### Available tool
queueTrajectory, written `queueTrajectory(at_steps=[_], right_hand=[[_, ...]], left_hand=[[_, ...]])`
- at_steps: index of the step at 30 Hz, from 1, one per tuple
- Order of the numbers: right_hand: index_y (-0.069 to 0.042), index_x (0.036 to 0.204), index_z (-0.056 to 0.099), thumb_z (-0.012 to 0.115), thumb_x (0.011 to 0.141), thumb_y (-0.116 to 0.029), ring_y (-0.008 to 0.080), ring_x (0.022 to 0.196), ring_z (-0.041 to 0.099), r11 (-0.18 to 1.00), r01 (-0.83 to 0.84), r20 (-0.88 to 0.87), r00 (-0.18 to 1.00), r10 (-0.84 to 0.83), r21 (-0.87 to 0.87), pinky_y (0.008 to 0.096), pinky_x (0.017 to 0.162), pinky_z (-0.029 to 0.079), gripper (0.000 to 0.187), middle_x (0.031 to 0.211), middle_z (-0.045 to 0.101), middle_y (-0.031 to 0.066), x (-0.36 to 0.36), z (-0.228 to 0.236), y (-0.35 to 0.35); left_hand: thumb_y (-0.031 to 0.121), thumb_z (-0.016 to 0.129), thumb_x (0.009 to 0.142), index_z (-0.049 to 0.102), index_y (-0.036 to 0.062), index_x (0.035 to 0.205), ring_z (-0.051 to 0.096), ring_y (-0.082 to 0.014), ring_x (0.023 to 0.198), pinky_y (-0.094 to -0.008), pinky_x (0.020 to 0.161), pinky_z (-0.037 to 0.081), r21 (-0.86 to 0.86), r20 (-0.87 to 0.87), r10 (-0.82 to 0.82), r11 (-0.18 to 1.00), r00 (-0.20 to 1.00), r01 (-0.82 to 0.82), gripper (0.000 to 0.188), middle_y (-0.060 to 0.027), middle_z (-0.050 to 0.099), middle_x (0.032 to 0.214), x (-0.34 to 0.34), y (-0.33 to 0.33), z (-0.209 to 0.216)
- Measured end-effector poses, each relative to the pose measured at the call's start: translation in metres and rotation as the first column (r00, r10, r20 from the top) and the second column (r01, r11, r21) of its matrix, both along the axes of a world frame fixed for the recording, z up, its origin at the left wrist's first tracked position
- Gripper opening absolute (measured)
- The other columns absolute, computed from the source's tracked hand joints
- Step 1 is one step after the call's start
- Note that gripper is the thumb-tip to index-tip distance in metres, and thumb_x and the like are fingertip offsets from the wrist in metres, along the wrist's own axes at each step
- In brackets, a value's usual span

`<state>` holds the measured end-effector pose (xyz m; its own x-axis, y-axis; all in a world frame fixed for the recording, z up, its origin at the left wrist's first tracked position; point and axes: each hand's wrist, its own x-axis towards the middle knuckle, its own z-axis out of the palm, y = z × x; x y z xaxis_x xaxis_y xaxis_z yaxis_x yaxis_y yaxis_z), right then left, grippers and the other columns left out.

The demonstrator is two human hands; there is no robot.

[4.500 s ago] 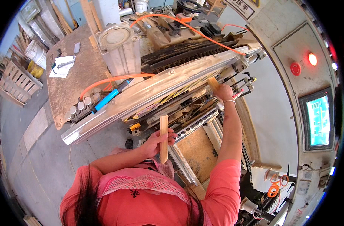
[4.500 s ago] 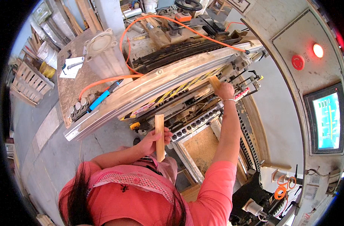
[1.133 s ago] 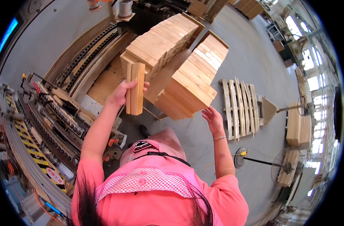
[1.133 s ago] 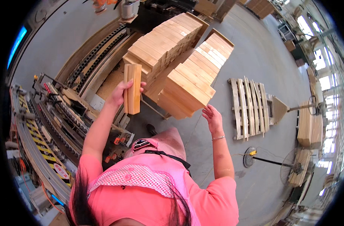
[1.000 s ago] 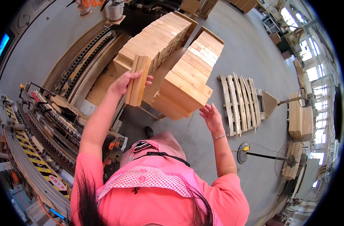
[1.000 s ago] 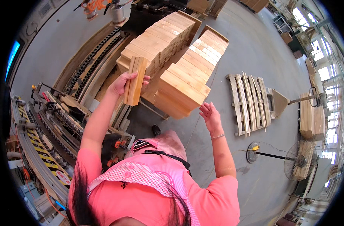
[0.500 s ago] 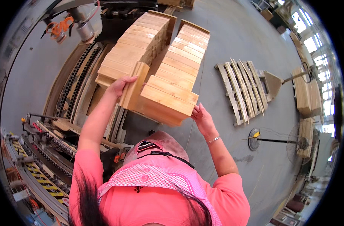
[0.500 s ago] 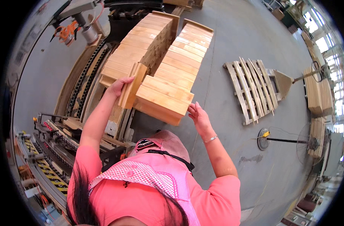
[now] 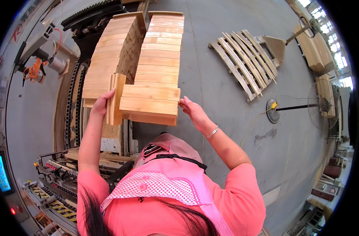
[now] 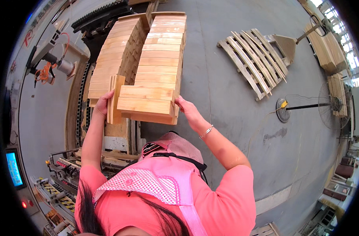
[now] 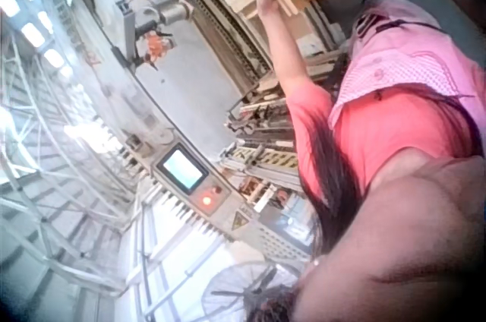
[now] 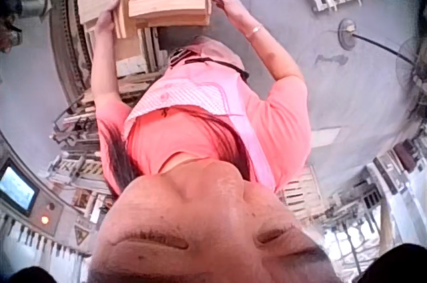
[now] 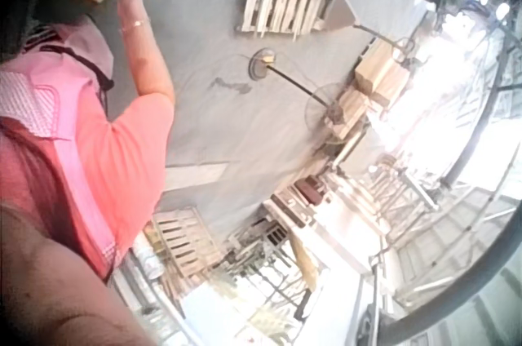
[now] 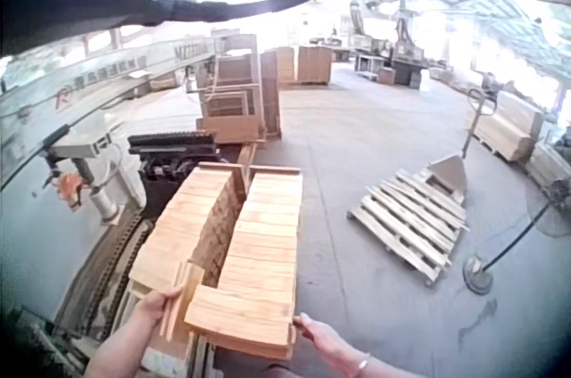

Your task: The person feeds small rectangular wooden blocks into a large industrial woodworking machine one by one. They retrieve the processed blocks from the machine's output area and stack them on a nearby table. The person repeats this cycle of feeding and stacking throughout the clip.

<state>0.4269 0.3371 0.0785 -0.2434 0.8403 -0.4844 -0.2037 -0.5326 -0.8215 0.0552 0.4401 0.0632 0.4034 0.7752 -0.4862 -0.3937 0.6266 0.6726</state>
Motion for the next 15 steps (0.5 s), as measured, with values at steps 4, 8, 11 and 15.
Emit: queueTrajectory(at_steps=[4,8,11,15], right_hand=[[0.0,0.13,0.042,0.035,0.094,-0.048,0.0183,0.128,0.034,1.0,-0.024,-0.013,1.0,0.024,0.0,0.0338,0.106,0.023,0.061,0.135,0.043,0.0097,0.001,0.008,0.001],[0.002,0.13,0.042,0.035,0.094,-0.048,0.0198,0.128,0.035,1.0,-0.02,-0.024,1.0,0.02,-0.002,0.0334,0.105,0.023,0.062,0.134,0.043,0.0104,0.004,-0.001,0.003],[0.002,0.129,0.043,0.036,0.094,-0.047,0.0208,0.127,0.035,1.0,-0.022,-0.032,0.999,0.022,0.023,0.0337,0.105,0.024,0.061,0.134,0.044,0.0106,0.003,-0.002,0.004],[0.002,0.129,0.043,0.035,0.094,-0.046,0.0214,0.127,0.036,0.999,-0.029,0.002,1.0,0.029,0.024,0.0346,0.105,0.024,0.06,0.134,0.044,0.0108,0.004,-0.003,0.012]], left_hand=[[0.023,0.054,0.088,0.049,-0.0042,0.119,0.06,-0.021,0.098,-0.0334,0.088,0.049,-0.022,0.004,0.006,1.0,1.0,-0.006,0.042,-0.0142,0.06,0.11,0.003,0.0,0.002],[0.023,0.053,0.088,0.049,-0.0044,0.12,0.06,-0.0211,0.099,-0.0335,0.088,0.049,-0.013,-0.017,0.005,1.0,1.0,-0.005,0.042,-0.0143,0.06,0.111,0.002,0.004,-0.001],[0.022,0.053,0.089,0.048,-0.0044,0.121,0.059,-0.0209,0.1,-0.0335,0.088,0.048,-0.014,-0.016,-0.004,1.0,1.0,0.004,0.042,-0.0144,0.059,0.112,0.0,0.005,-0.002],[0.023,0.053,0.089,0.048,-0.0036,0.122,0.059,-0.0206,0.101,-0.0331,0.089,0.048,-0.008,-0.025,0.018,1.0,1.0,-0.018,0.042,-0.0138,0.059,0.113,0.001,0.005,-0.004]])
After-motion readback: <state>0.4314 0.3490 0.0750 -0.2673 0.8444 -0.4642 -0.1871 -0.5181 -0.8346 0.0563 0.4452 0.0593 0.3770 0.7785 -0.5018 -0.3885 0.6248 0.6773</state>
